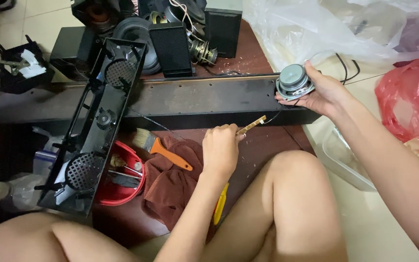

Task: Cleaning the internal components and casing of a speaker system using a brush and reassembling the parts.

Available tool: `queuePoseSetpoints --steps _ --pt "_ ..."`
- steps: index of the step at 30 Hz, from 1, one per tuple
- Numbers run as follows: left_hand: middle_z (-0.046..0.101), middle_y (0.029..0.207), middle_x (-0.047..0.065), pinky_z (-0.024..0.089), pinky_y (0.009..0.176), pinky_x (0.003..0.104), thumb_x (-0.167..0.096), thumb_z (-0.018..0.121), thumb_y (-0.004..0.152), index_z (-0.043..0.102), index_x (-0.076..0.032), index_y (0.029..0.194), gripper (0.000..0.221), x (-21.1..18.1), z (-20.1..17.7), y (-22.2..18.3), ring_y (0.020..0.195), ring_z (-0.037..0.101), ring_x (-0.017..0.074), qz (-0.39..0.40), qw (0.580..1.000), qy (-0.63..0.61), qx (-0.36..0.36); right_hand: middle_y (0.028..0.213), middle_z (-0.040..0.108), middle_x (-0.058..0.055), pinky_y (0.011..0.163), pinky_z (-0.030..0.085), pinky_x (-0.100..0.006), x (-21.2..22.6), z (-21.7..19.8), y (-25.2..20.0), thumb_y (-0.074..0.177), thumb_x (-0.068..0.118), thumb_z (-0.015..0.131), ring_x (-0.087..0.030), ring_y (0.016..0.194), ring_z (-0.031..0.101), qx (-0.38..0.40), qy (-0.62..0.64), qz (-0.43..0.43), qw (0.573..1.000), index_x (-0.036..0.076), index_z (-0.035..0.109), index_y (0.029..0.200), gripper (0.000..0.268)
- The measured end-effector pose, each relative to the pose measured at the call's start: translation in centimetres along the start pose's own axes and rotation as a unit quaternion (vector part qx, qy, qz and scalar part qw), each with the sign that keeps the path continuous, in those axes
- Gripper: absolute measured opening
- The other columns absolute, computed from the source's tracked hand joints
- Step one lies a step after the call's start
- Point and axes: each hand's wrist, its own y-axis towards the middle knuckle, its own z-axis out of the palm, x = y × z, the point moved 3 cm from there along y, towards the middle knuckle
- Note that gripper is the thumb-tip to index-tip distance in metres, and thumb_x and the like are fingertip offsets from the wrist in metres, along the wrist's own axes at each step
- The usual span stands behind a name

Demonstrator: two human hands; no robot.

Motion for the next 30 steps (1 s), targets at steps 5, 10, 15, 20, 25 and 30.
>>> queuePoseSetpoints --steps 5,10,15,20,25,30 --pt "0.063 0.066 0.001 0.048 0.073 0.031 -0.027 0.064 0.078 0.064 -0.013 0.081 0.014 0.1 -0.4 -0.1 0.067 0.063 0.0182 0.002 1.0 -0.008 0.001 0.127 0.038 -0.029 0.081 0.044 -0.065 -1.0 -2.5 2.4 0.09 0.038 0.05 -0.048 0.1 0.052 -0.01 -0.004 0.005 1.0 -0.003 0.025 0.129 0.062" --pt "0.062 0.064 0.002 0.048 0.073 0.033 -0.026 0.062 0.079 0.064 -0.012 0.081 0.014 0.1 -0.5 -0.2 0.066 0.063 0.02 0.013 1.0 -0.017 -0.003 0.113 0.048 -0.025 0.078 0.045 -0.064 -1.1 -5.4 3.8 0.089 0.033 0.06 -0.044 0.091 0.058 -0.043 -0.076 -0.045 0.995 -0.008 0.04 0.117 0.053" --pt "0.061 0.065 0.011 0.044 0.057 0.037 -0.011 0.063 0.073 0.063 -0.002 0.072 0.009 -0.3 -1.2 -0.8 0.053 0.054 0.0281 0.02 0.99 -0.085 -0.113 0.072 0.059 -0.014 0.053 0.054 -0.026 2.1 -3.8 0.1 0.085 0.014 0.068 -0.017 0.06 0.06 -0.143 -0.376 -0.193 0.895 -0.009 0.058 0.081 0.025" --pt "0.06 0.063 0.01 0.043 0.056 0.036 -0.01 0.063 0.073 0.062 -0.002 0.07 0.009 -0.3 -1.2 -0.8 0.051 0.052 0.0274 0.034 0.987 -0.085 -0.129 0.066 0.061 -0.016 0.054 0.045 -0.03 3.7 -2.1 -2.3 0.085 0.015 0.065 -0.02 0.055 0.054 -0.169 -0.565 -0.357 0.724 -0.009 0.066 0.085 0.024" --pt "0.06 0.062 0.01 0.043 0.055 0.037 -0.011 0.064 0.072 0.063 -0.002 0.07 0.009 -0.1 -1.2 -0.7 0.049 0.052 0.0272 0.033 0.988 -0.077 -0.127 0.052 0.056 -0.006 0.047 0.04 -0.031 3.2 0.6 -2.6 0.062 0.059 0.069 -0.023 0.049 0.053 -0.131 -0.73 -0.257 0.62 0.005 0.068 0.09 0.061" --pt "0.061 0.064 0.01 0.044 0.058 0.036 -0.01 0.063 0.072 0.062 -0.002 0.07 0.009 0.0 -1.4 -0.8 0.051 0.054 0.0269 0.031 0.988 -0.083 -0.124 0.07 0.065 -0.016 0.058 0.049 -0.038 2.2 0.8 -2.7 0.064 0.051 0.071 -0.031 0.061 0.062 -0.155 -0.765 -0.285 0.557 0.004 0.062 0.101 0.06"
